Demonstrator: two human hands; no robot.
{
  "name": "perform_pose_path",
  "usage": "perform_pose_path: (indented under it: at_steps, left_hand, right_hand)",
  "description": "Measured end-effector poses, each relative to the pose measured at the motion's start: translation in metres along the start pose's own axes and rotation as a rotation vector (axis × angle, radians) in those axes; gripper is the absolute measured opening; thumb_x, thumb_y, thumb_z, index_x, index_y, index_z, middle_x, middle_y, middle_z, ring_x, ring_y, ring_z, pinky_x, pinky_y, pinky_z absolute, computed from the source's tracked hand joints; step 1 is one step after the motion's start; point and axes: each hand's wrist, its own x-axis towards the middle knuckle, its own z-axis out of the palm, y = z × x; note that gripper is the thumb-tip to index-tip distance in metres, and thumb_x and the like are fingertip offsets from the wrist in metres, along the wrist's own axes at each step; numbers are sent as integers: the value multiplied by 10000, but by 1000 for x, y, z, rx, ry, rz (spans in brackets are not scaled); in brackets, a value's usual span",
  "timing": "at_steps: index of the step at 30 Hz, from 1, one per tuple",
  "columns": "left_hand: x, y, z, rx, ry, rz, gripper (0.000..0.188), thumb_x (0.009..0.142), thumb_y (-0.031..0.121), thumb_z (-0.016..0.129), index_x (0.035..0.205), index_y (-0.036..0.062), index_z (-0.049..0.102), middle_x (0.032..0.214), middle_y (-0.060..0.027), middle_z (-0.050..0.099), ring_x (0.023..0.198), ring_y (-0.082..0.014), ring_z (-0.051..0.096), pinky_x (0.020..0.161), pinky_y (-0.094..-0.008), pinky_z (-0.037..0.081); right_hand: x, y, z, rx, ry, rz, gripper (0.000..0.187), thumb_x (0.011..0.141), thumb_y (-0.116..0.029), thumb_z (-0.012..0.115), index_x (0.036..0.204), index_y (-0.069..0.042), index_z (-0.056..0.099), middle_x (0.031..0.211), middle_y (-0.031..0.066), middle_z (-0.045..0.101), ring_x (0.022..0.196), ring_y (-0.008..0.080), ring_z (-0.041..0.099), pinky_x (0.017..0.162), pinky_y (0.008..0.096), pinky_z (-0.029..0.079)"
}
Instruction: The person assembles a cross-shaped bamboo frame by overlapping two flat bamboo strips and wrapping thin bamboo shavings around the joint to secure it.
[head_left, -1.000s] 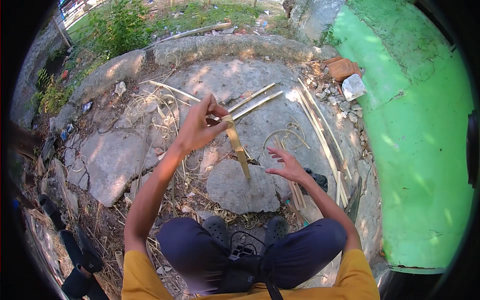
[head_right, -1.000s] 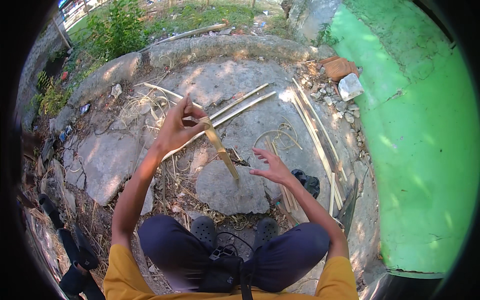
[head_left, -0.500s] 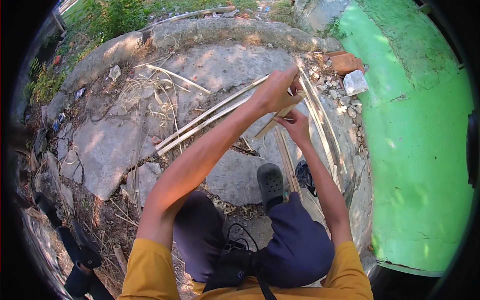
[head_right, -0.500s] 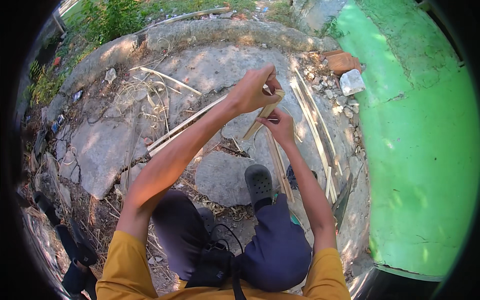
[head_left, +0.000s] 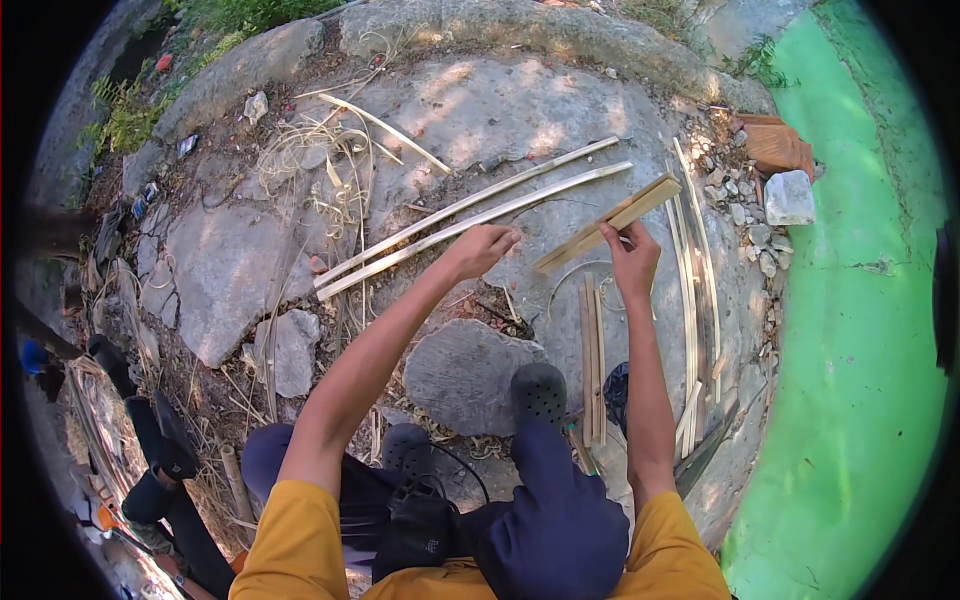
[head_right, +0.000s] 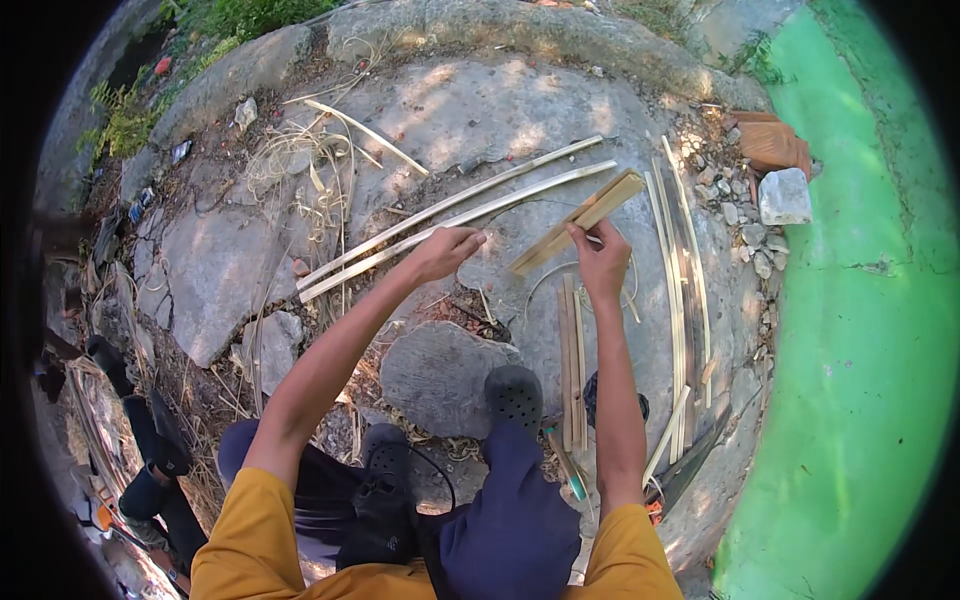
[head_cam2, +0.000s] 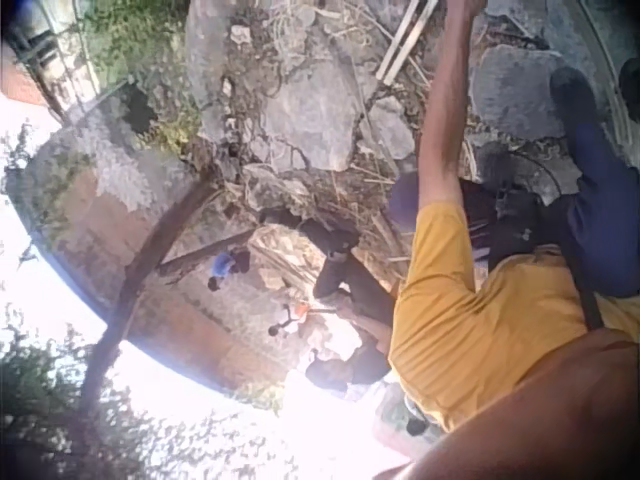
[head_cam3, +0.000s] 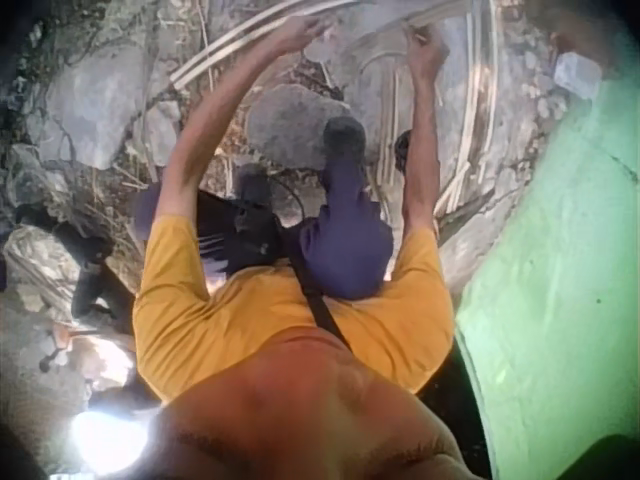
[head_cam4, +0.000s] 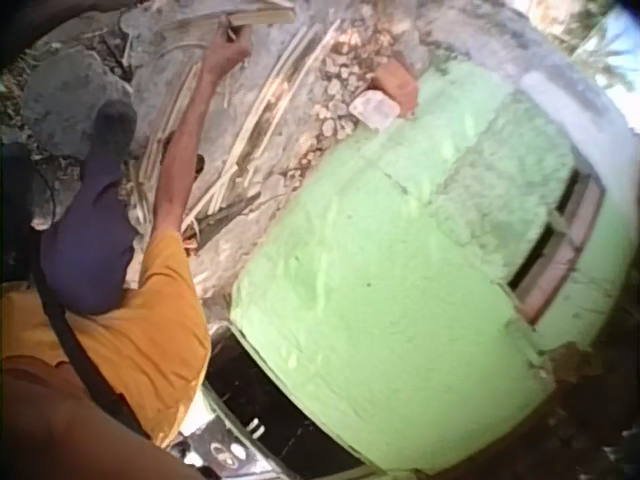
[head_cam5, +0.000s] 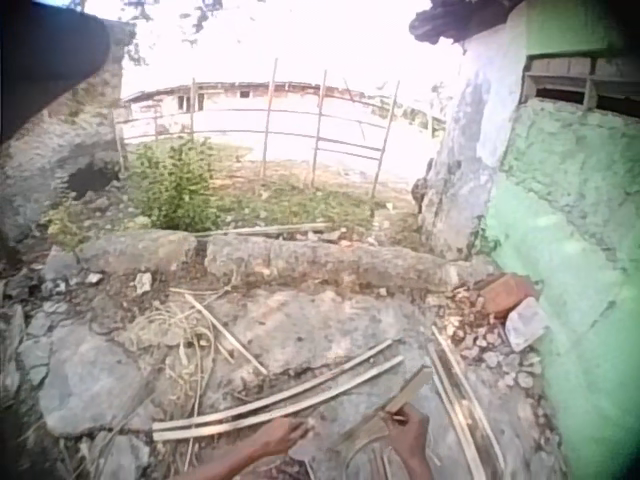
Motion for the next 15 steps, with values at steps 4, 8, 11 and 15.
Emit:
perform_pose_path:
  at_steps: [4, 8, 11, 15]
  left_hand:
    - [-28, -17, 50, -44, -248, -38, 339, 1080, 294, 585, 964, -6, 692, 758, -144, 691, 697, -216, 634, 704, -432, 502]
    - [-18, 5, 103, -210, -289, -75, 206, 1058, 190, 591, 1021, 12, 689, 784, -123, 749, 713, -286, 715, 714, -442, 560]
    - [-14, -15, 155, -187, -175, 26, 153, 1034, 146, 594, 982, 12, 648, 840, -152, 769, 766, -370, 728, 725, -466, 562]
    - [-6, -9, 211, 16, -76, 153, 161, 901, 130, 746, 896, 33, 618, 805, -145, 743, 812, -410, 724, 726, -521, 543]
  right_hand:
    - [14, 18, -23, 81, 73, 23, 225, 936, -127, 810, 1091, 26, 754, 924, 114, 793, 832, 150, 754, 729, 299, 607]
    - [13, 22, -51, 62, 154, 21, 236, 947, -142, 813, 1083, 41, 750, 917, 114, 786, 825, 133, 729, 738, 290, 598]
    - [5, 12, -51, 164, 226, 44, 246, 950, -139, 812, 1088, 53, 746, 945, 114, 781, 853, 143, 730, 747, 297, 600]
    - [-11, -1, -60, 135, 254, 38, 235, 957, -112, 798, 1109, 59, 744, 984, 111, 781, 901, 156, 737, 766, 297, 603]
